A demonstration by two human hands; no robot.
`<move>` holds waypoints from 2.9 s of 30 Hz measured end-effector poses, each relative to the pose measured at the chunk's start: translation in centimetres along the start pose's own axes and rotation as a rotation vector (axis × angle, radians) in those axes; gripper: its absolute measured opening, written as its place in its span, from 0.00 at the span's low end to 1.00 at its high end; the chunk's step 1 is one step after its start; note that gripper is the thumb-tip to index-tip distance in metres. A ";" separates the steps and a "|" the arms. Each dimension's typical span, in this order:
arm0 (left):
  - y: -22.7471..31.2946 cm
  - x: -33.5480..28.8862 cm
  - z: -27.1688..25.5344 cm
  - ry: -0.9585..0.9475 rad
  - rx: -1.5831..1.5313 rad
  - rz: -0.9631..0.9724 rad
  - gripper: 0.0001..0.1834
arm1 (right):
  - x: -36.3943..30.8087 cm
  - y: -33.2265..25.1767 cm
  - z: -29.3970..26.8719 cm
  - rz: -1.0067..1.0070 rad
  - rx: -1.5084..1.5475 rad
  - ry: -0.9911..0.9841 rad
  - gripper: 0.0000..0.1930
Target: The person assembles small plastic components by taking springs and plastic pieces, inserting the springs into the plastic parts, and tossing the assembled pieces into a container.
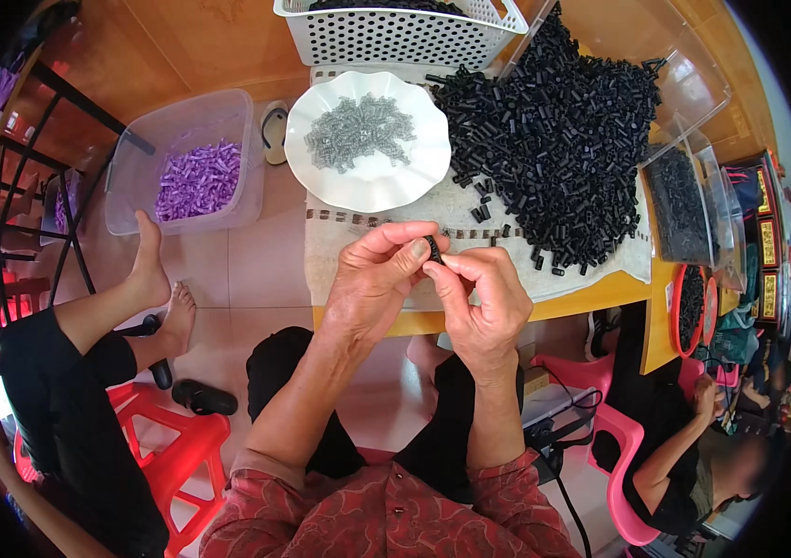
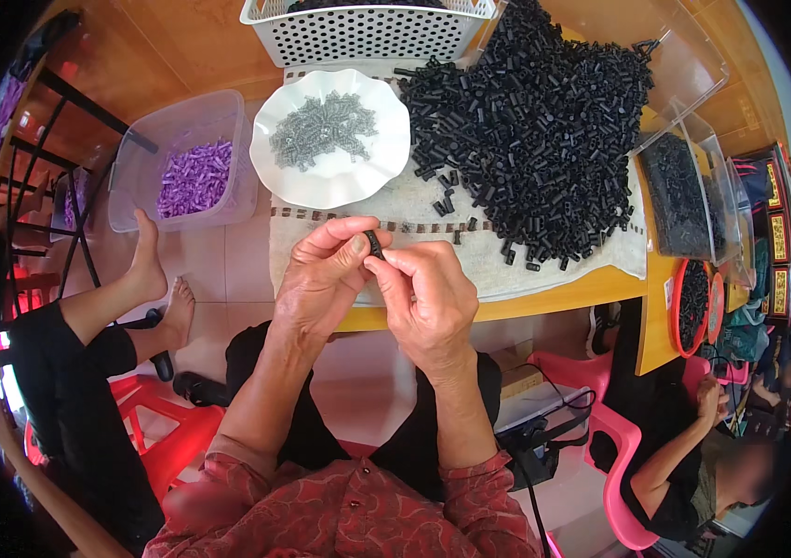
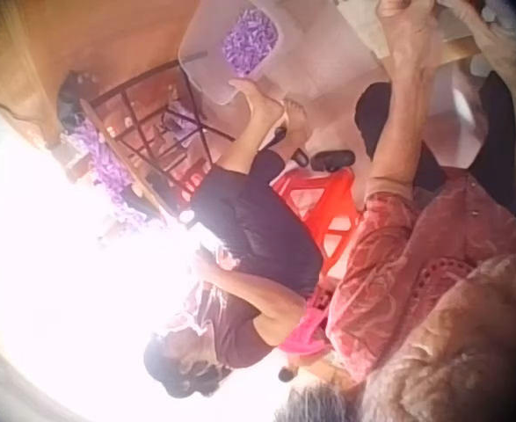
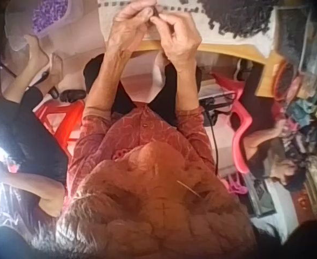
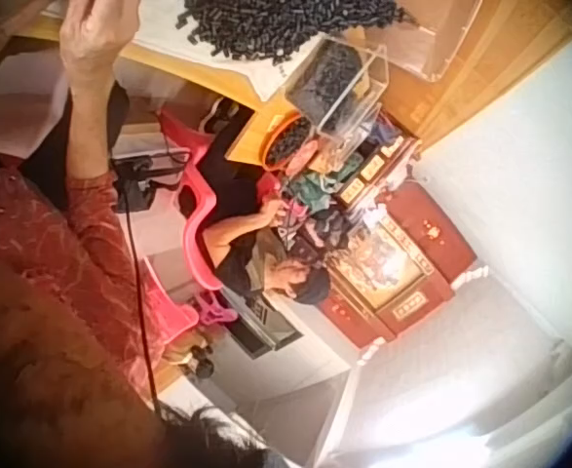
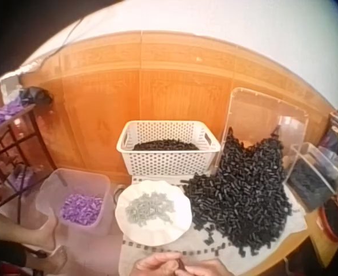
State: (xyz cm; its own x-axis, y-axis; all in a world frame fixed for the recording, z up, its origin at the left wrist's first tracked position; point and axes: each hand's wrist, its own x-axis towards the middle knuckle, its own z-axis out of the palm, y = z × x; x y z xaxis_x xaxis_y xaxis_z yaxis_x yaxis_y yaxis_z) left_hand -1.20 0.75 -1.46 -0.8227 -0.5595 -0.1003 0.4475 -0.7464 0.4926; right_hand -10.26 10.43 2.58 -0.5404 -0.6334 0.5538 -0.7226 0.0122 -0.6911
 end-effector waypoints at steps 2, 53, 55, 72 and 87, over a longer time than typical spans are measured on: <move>0.2 0.0 0.1 0.016 0.047 0.008 0.11 | 0.0 0.1 0.0 -0.031 -0.038 -0.009 0.10; 1.5 -0.1 0.5 -0.226 0.328 -0.083 0.30 | 0.9 1.0 -1.6 -0.205 0.074 -0.023 0.19; 1.6 -0.2 0.4 -0.223 0.326 -0.081 0.30 | 0.9 1.0 -1.6 -0.209 0.077 -0.026 0.19; 1.2 -0.2 1.4 -0.221 0.244 -0.001 0.25 | 0.5 1.5 -1.2 -0.162 0.112 0.015 0.22; 1.6 -0.2 1.2 0.050 0.587 -0.010 0.15 | 0.5 1.1 -0.6 -0.077 -0.047 -0.094 0.20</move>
State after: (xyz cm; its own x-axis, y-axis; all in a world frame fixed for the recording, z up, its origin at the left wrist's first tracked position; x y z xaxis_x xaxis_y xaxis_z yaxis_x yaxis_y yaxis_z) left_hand -0.77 0.10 0.32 -0.8018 -0.5807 -0.1411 0.1593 -0.4353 0.8861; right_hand -11.64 10.59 2.39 -0.4414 -0.7034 0.5571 -0.7813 -0.0041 -0.6242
